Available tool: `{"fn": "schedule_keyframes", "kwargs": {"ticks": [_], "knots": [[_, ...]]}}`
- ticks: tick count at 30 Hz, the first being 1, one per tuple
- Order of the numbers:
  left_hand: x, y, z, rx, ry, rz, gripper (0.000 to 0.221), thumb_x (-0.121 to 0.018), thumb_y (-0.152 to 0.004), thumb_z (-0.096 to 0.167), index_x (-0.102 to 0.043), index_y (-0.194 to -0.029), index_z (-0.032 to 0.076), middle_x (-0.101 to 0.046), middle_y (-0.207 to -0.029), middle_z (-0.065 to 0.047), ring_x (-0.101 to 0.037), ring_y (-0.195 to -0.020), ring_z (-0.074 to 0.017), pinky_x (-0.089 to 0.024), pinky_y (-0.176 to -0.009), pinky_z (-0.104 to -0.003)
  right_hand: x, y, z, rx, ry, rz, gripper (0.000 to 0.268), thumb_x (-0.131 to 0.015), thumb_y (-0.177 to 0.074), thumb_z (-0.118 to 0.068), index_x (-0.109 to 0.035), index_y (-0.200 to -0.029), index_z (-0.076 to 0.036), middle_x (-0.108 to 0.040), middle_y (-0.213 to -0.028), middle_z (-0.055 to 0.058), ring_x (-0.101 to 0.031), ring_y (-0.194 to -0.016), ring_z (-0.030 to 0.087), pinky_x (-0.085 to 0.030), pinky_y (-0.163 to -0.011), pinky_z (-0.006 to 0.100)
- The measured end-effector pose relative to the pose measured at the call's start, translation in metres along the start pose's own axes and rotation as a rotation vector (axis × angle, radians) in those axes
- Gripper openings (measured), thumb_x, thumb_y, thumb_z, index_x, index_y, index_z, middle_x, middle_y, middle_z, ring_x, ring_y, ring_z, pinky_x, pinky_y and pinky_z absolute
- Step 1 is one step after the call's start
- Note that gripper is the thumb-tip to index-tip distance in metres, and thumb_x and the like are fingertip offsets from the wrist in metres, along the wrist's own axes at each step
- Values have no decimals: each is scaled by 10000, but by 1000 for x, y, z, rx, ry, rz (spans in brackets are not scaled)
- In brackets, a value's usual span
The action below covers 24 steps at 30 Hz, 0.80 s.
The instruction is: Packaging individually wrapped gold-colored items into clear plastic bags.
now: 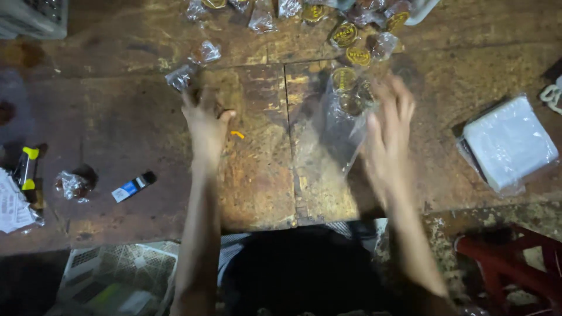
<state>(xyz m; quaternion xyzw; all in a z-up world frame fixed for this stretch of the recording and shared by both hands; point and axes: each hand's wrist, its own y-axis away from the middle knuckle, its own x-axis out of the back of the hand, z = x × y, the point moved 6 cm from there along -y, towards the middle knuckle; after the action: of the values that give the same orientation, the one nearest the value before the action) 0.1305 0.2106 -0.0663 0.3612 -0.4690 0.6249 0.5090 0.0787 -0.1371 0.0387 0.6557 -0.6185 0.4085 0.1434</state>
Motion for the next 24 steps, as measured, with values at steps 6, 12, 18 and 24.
{"fn": "schedule_keyframes", "kwargs": {"ticks": [6,12,18,24], "knots": [[52,44,55,384,1171,51,605,-730,-786,60,-385,-1277,135,-551,-1174,-126,-601,-967,-245,-643,-649,-379,-44,81,-52,-418,-659,145,316,-497,-1030,-231,-747,-1092,-48,-784,-1011,124,-692,-922,207,-502,-955,379],[123,72,164,221,868,-141,806,-850,-772,144,-457,-1474,201,-558,-1480,-199,-544,-1323,-435,-470,-1086,-539,-93,90,-55,-559,-1390,-17,747,-448,-990,-558,-431,-1480,6,-577,-1363,162,-610,-1111,258,-573,-786,383],[135,102,199,-392,957,-364,712,-742,-876,19,-434,-1518,25,-194,-1679,-244,-282,-1509,-501,-302,-1221,-554,-75,102,-31,-762,-1218,179,543,-680,-938,-241,-538,-1392,21,-637,-1339,208,-650,-1134,262,-564,-880,406],[112,110,168,-72,1167,-596,646,-546,-1017,100,-252,-1585,9,-296,-1611,-300,-287,-1447,-515,-321,-1146,-591,-54,85,-64,-417,-934,16,664,-734,-902,-166,-452,-1476,15,-565,-1353,159,-483,-1235,268,-373,-1120,461]]}}
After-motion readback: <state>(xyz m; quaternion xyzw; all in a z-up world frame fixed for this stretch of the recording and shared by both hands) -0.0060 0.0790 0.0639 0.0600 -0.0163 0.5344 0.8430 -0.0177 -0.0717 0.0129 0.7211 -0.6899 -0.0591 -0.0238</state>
